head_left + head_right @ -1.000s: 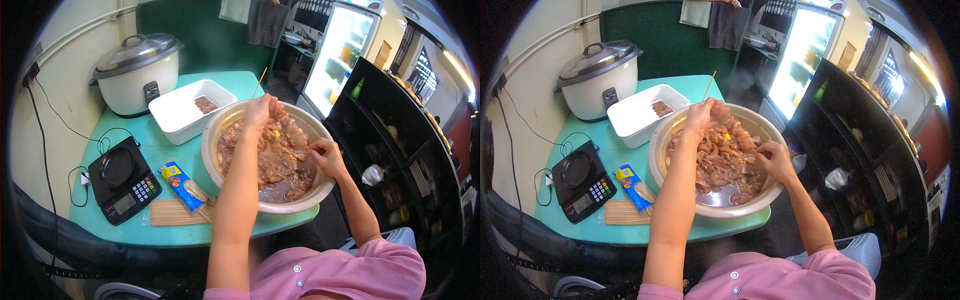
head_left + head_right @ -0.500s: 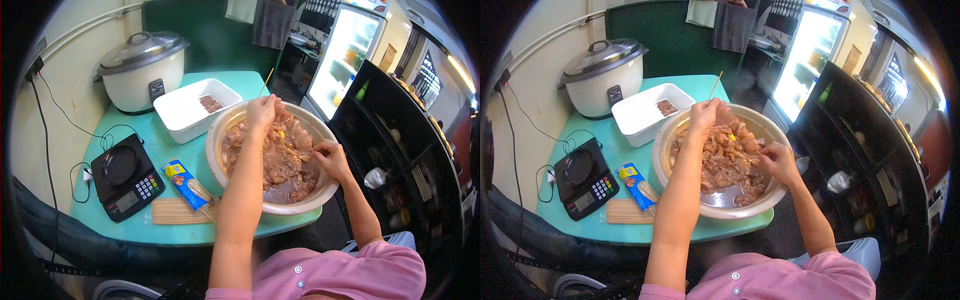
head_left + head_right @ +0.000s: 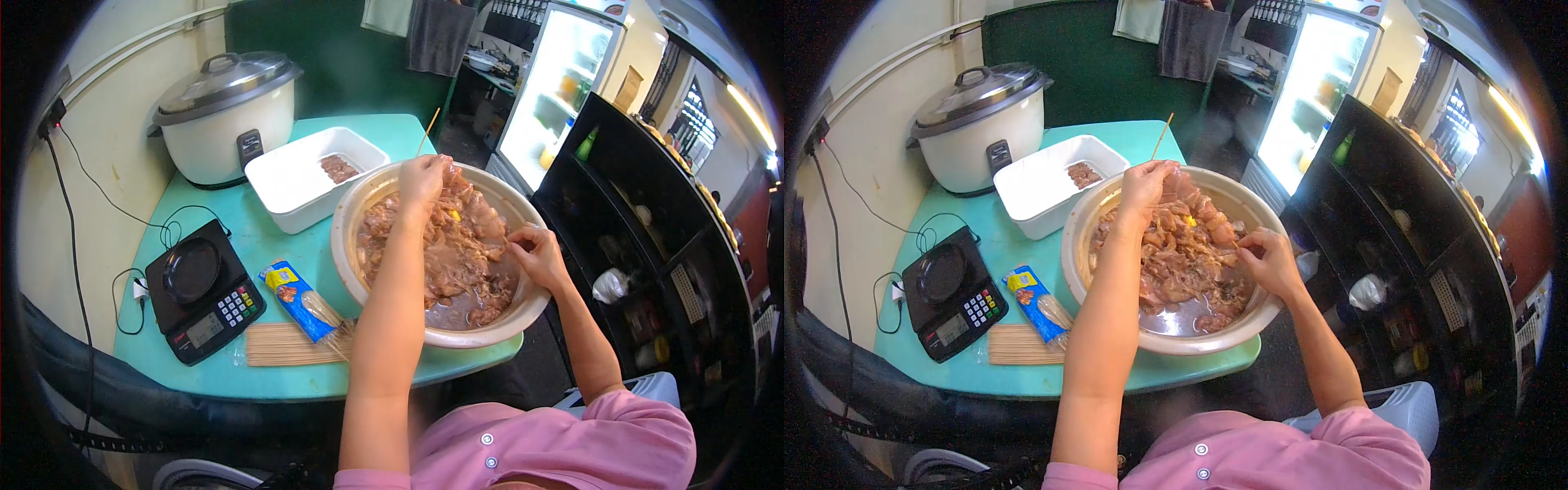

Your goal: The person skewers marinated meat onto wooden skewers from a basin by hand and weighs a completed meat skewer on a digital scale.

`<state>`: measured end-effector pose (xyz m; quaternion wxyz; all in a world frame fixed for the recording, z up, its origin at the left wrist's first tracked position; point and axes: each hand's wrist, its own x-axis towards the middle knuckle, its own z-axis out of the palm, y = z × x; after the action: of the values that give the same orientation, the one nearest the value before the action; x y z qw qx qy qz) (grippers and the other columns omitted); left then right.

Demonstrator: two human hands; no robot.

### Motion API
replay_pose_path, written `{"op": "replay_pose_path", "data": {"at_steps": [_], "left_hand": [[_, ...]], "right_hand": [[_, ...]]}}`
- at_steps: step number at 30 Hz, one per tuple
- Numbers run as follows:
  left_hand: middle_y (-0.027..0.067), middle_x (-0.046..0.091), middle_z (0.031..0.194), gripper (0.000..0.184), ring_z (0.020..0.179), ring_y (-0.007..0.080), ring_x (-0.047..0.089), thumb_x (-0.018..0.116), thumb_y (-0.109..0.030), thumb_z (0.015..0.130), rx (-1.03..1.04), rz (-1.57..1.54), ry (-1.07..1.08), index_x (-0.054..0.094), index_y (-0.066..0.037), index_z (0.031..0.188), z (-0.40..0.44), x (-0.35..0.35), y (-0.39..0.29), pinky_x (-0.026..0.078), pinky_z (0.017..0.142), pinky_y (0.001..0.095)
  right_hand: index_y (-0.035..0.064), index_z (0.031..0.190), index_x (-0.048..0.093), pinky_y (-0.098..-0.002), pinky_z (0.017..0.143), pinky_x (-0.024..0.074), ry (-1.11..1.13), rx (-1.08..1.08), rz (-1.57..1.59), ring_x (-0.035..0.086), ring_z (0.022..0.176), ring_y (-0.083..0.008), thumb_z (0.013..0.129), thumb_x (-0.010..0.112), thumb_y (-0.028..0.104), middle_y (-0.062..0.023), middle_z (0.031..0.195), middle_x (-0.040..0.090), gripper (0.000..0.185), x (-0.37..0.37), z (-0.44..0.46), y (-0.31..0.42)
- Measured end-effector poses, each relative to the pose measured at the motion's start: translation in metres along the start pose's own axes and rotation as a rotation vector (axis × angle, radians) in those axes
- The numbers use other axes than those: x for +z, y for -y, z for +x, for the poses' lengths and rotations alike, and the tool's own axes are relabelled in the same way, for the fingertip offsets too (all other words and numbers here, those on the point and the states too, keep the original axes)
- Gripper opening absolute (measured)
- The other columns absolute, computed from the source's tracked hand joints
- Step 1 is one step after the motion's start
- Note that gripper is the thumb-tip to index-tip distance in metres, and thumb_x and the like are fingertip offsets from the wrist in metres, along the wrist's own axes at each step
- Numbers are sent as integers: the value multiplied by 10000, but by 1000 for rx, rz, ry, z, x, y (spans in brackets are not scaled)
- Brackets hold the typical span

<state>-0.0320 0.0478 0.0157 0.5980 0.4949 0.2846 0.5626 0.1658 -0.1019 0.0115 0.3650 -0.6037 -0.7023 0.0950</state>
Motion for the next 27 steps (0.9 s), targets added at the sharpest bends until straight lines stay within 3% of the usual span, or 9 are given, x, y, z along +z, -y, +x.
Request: {"op": "replay_pose_path", "data": {"at_steps": [2,3,5,15,17,18,20,24,27], "left_hand": [[88,677,739,188,640,118,616,607,-100,867,2,-160,-29,674,73,838,-3,2,-3,473,587,247],[88,677,739,188,640,118,616,607,-100,867,3,-160,-30,674,73,838,-2,2,-3,473,587,247],[69,710,827,194,663,126,668,569,-181,915,-4,-6,-6,682,-29,958,0,-1,-2,506,544,248],[69,709,827,227,633,124,661,567,-218,927,80,77,-18,678,-21,944,8,-3,12,497,533,233],[43,628,656,255,591,97,540,581,-137,895,40,-27,-84,664,48,740,2,2,3,425,566,262],[43,628,656,255,591,97,540,581,-137,895,39,-28,-81,664,48,740,3,1,5,425,566,262],[71,703,808,235,647,120,659,570,-198,928,32,54,-12,669,15,918,5,-4,6,500,536,237],[79,701,815,244,651,125,660,562,-192,930,84,-40,10,667,26,900,8,-3,9,504,542,245],[87,699,827,237,674,137,660,554,-178,931,2,-19,-13,668,29,918,2,-1,1,508,589,250]], "right_hand": [[-46,831,677,-282,601,460,-4,3,4,585,652,-151,758,661,55,-84,746,600,126,1,0,-1],[-48,831,678,-281,599,458,-8,6,8,583,649,-149,759,660,55,-85,744,599,127,1,0,-2],[-48,828,677,-284,599,458,0,9,-10,583,648,-152,759,660,59,-87,744,599,129,-1,0,4],[-48,832,680,-300,597,456,4,-33,-29,586,646,-169,750,664,70,-97,741,604,145,0,2,-2],[-46,830,681,-300,598,456,7,-21,-24,587,647,-170,749,666,68,-96,741,605,140,0,1,0],[-43,829,682,-300,598,456,8,-9,-20,588,647,-172,748,667,66,-95,742,606,136,-1,1,1],[-41,827,683,-299,599,455,5,-6,-21,589,648,-172,747,668,61,-95,737,608,131,-1,1,2],[-38,825,684,-294,594,451,-32,-70,-5,586,645,-164,745,669,50,-93,715,610,120,3,1,-7],[-45,819,679,-291,589,452,-5,-19,-14,582,635,-156,745,664,46,-94,713,610,118,-2,0,5]]}}
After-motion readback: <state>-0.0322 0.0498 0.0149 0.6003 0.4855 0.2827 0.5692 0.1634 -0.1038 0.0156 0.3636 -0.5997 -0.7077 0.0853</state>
